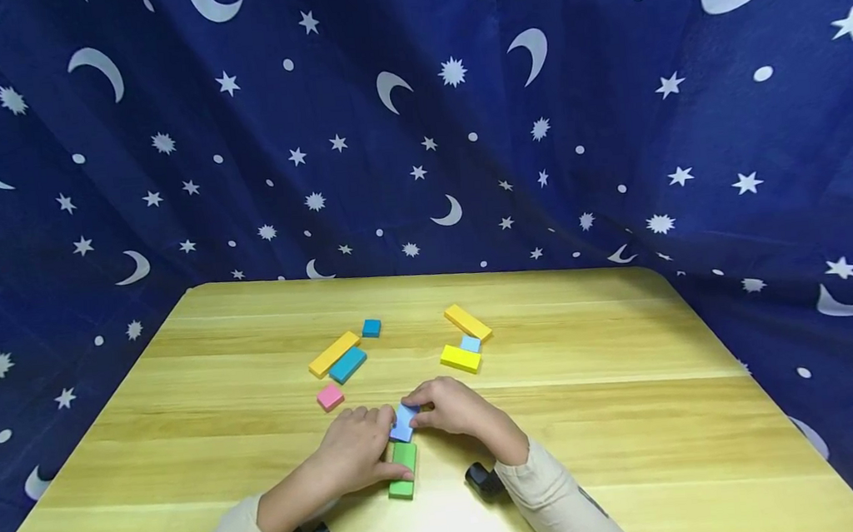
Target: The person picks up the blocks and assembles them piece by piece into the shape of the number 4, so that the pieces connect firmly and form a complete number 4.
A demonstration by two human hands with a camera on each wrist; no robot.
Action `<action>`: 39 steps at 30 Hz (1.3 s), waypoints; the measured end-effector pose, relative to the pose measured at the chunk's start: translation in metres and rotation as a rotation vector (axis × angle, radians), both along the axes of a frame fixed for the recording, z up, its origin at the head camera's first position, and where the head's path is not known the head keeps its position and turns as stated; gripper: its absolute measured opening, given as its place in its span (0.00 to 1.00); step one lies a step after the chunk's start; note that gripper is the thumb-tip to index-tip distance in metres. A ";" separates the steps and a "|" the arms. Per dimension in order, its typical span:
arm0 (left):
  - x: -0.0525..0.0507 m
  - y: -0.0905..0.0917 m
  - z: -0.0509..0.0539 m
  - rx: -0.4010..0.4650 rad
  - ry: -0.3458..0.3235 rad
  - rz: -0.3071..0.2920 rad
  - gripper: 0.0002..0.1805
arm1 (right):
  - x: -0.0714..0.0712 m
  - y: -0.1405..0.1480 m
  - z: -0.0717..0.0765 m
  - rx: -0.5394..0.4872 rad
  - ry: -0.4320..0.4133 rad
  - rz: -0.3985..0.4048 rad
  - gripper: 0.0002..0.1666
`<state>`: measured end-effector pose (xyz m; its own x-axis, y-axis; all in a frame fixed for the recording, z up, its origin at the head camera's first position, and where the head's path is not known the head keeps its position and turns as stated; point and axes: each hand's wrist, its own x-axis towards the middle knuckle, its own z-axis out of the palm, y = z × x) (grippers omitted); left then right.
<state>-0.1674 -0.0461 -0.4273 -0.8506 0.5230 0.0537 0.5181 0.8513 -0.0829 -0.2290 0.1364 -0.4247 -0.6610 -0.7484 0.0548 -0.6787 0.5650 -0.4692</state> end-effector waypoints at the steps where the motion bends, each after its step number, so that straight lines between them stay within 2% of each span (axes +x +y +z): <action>1: 0.000 0.000 0.001 -0.012 0.001 0.011 0.40 | 0.000 0.000 0.000 -0.001 -0.001 0.000 0.19; 8: 0.004 0.002 0.005 -0.057 -0.039 0.026 0.41 | -0.001 0.000 -0.001 -0.002 -0.007 -0.004 0.19; 13: 0.004 0.003 0.004 -0.050 -0.061 0.019 0.40 | -0.001 0.001 0.000 -0.005 -0.013 -0.001 0.19; 17: 0.003 0.003 0.003 -0.047 -0.053 0.019 0.40 | -0.002 0.000 0.001 -0.008 -0.008 0.013 0.18; 25: 0.005 0.003 0.005 -0.038 -0.077 0.023 0.44 | -0.002 0.000 -0.001 -0.016 -0.016 0.054 0.17; 39: 0.007 0.005 0.001 -0.054 -0.015 0.021 0.43 | -0.002 0.001 -0.003 -0.027 -0.027 0.037 0.18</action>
<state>-0.1603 -0.0413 -0.4265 -0.8619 0.5068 0.0133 0.5018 0.8565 -0.1210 -0.2311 0.1372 -0.4280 -0.6340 -0.7711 0.0581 -0.6860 0.5262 -0.5025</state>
